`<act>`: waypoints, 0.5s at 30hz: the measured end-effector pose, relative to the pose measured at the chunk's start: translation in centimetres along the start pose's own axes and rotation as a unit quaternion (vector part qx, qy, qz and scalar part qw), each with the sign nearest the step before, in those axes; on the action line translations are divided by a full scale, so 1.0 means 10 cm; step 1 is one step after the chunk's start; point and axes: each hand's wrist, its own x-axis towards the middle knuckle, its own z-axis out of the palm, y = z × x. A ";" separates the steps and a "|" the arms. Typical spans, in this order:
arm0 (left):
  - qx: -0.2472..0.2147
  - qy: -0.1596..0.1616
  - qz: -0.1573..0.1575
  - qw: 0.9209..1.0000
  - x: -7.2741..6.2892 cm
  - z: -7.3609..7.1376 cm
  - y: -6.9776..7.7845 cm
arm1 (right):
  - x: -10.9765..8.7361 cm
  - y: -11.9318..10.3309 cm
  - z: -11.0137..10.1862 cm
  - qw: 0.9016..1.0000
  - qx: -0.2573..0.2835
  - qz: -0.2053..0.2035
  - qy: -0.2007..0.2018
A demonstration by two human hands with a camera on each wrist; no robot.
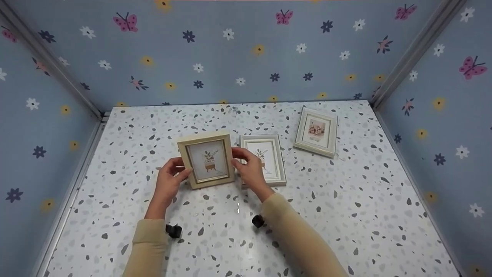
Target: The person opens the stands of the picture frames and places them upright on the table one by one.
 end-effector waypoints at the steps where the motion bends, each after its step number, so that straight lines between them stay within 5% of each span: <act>1: 0.000 -0.001 0.000 1.000 0.00 0.00 0.00 | 0.00 0.00 0.00 1.000 0.001 0.000 -0.001; 15: -0.003 -0.003 0.000 1.000 0.01 0.00 0.01 | -0.04 0.00 0.01 1.000 -0.018 -0.004 -0.003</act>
